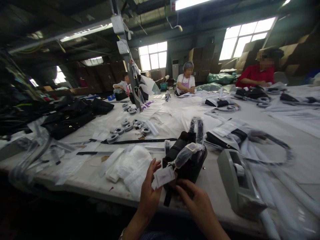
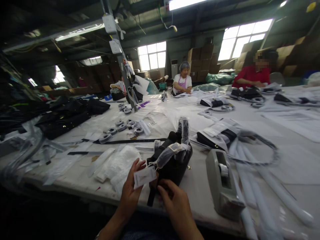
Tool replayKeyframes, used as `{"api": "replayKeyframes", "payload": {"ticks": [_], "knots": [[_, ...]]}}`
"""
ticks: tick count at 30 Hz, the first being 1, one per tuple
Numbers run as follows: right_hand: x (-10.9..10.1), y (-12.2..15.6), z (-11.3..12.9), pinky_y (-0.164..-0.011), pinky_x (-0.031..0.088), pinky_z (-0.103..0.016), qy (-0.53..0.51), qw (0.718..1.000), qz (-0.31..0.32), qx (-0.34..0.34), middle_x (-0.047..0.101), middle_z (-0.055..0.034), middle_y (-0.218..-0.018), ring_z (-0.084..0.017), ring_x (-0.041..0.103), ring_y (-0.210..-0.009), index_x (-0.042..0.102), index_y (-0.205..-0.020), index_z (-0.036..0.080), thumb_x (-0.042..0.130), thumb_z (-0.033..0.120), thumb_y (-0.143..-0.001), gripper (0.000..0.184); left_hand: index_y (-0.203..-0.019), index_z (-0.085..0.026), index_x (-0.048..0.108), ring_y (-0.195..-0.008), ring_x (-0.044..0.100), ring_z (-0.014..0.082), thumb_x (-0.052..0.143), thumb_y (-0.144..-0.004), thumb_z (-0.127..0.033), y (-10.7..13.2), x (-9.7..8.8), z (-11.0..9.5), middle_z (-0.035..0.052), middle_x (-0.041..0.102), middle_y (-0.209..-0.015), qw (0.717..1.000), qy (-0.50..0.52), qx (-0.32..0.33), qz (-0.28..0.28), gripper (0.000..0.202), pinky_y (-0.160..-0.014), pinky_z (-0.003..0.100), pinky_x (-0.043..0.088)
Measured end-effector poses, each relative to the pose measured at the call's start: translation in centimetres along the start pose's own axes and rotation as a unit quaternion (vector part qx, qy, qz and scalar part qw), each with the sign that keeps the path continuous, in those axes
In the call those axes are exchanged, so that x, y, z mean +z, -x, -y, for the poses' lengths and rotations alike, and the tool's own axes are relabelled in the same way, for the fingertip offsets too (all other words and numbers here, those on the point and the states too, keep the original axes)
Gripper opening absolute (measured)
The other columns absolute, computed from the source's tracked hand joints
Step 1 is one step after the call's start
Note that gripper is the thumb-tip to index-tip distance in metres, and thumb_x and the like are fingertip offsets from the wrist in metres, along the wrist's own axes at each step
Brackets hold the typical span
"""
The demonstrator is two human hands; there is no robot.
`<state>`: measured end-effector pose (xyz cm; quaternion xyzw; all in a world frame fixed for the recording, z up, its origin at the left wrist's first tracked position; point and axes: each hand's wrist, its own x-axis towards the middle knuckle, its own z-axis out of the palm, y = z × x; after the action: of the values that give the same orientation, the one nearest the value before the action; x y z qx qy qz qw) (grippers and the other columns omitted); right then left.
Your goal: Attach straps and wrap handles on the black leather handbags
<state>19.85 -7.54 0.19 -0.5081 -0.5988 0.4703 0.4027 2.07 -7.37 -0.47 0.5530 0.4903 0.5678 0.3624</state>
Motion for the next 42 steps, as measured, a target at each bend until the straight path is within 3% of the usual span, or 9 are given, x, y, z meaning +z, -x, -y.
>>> {"api": "replayKeyframes", "payload": {"ticks": [3, 7, 17, 23, 30, 32, 34, 37, 42], "knots": [[0.2, 0.3, 0.2, -0.073, 0.055, -0.030, -0.008, 1.000, -0.003, -0.004, 0.076, -0.0064, -0.094, -0.024, 0.070, -0.080, 0.072, -0.106, 0.022, 0.061, 0.040, -0.086, 0.029, -0.143, -0.027, 0.040, -0.103, 0.067, 0.0210, 0.052, -0.096, -0.037, 0.4, 0.4, -1.8, 0.0093, 0.061, -0.129, 0.998, 0.042, -0.031, 0.048, 0.050, -0.090, 0.035, 0.055], [0.7, 0.7, -0.1, -0.085, 0.052, -0.034, -0.035, 0.999, -0.016, -0.007, 0.075, -0.0074, -0.101, -0.027, 0.068, -0.092, 0.073, -0.111, 0.023, 0.065, 0.037, -0.084, 0.032, -0.126, -0.025, 0.062, -0.113, 0.063, 0.0223, 0.047, -0.098, -0.034, 1.4, 1.3, -2.8, 0.0074, 0.067, -0.122, 0.996, -0.019, 0.004, 0.093, 0.033, -0.100, 0.036, 0.049], [2.8, 0.8, -1.5, -0.060, 0.045, -0.025, -0.238, 0.968, 0.014, 0.074, 0.066, -0.0023, -0.069, -0.015, 0.053, -0.062, 0.077, -0.082, 0.017, 0.079, 0.049, -0.070, 0.034, -0.115, -0.023, 0.068, -0.114, 0.060, 0.0262, 0.061, -0.090, -0.027, 1.7, 1.4, -3.0, 0.0097, 0.065, -0.123, 0.970, -0.211, 0.116, 0.046, 0.026, -0.097, 0.041, 0.049], [4.1, 1.3, -3.3, -0.072, 0.053, -0.037, -0.263, 0.960, -0.062, 0.068, 0.069, -0.0073, -0.075, -0.025, 0.062, -0.074, 0.074, -0.070, 0.022, 0.076, 0.055, -0.068, 0.033, -0.089, -0.019, 0.069, -0.073, 0.067, 0.0217, 0.059, -0.086, -0.012, 2.7, 3.8, -3.5, 0.0042, 0.072, -0.079, 0.936, -0.284, 0.149, 0.144, 0.012, -0.068, 0.033, 0.053], [3.4, 0.5, -2.5, -0.073, 0.054, -0.034, -0.233, 0.970, -0.039, 0.049, 0.070, -0.0041, -0.074, -0.024, 0.063, -0.075, 0.075, -0.077, 0.023, 0.080, 0.040, -0.070, 0.019, -0.073, -0.019, 0.067, -0.076, 0.064, 0.0235, 0.065, -0.084, -0.048, 3.0, 2.8, -4.0, 0.0059, 0.068, -0.081, 0.905, -0.342, 0.232, 0.098, 0.031, -0.063, 0.033, 0.052], [3.5, 0.4, -2.1, -0.067, 0.054, -0.028, -0.341, 0.934, -0.017, 0.104, 0.068, -0.0015, -0.072, -0.017, 0.061, -0.067, 0.075, -0.080, 0.022, 0.083, 0.039, -0.069, 0.022, -0.077, -0.019, 0.070, -0.071, 0.063, 0.0188, 0.058, -0.086, -0.057, 3.5, 1.3, -4.4, 0.0051, 0.066, -0.077, 0.917, -0.269, 0.279, 0.093, 0.040, -0.062, 0.028, 0.052], [4.0, 0.6, -1.9, -0.053, 0.049, -0.018, -0.502, 0.847, 0.013, 0.174, 0.064, 0.0026, -0.068, -0.007, 0.052, -0.052, 0.074, -0.085, 0.022, 0.085, 0.040, -0.068, 0.027, -0.086, -0.020, 0.071, -0.070, 0.064, 0.0149, 0.052, -0.092, -0.051, 3.8, -0.7, -4.2, 0.0043, 0.066, -0.078, 0.936, -0.208, 0.272, 0.086, 0.037, -0.063, 0.023, 0.053], [4.5, 0.9, -2.0, -0.038, 0.031, -0.009, -0.640, 0.735, 0.064, 0.213, 0.057, 0.0062, -0.066, 0.001, 0.031, -0.041, 0.074, -0.083, 0.021, 0.089, 0.034, -0.065, 0.028, -0.102, -0.021, 0.067, -0.071, 0.065, 0.0134, 0.053, -0.096, -0.029, 3.4, -3.7, -2.2, 0.0027, 0.068, -0.082, 0.960, -0.243, 0.141, 0.005, 0.018, -0.066, 0.021, 0.053], [4.6, 0.5, -2.6, -0.044, 0.035, -0.011, -0.621, 0.756, 0.064, 0.197, 0.055, 0.0027, -0.073, -0.001, 0.034, -0.048, 0.071, -0.079, 0.019, 0.089, 0.030, -0.066, 0.024, -0.110, -0.022, 0.065, -0.093, 0.065, 0.0239, 0.069, -0.085, -0.031, 1.2, -5.4, 3.6, 0.0051, 0.070, -0.100, 0.921, -0.389, -0.015, 0.006, 0.027, -0.078, 0.034, 0.053]]}}
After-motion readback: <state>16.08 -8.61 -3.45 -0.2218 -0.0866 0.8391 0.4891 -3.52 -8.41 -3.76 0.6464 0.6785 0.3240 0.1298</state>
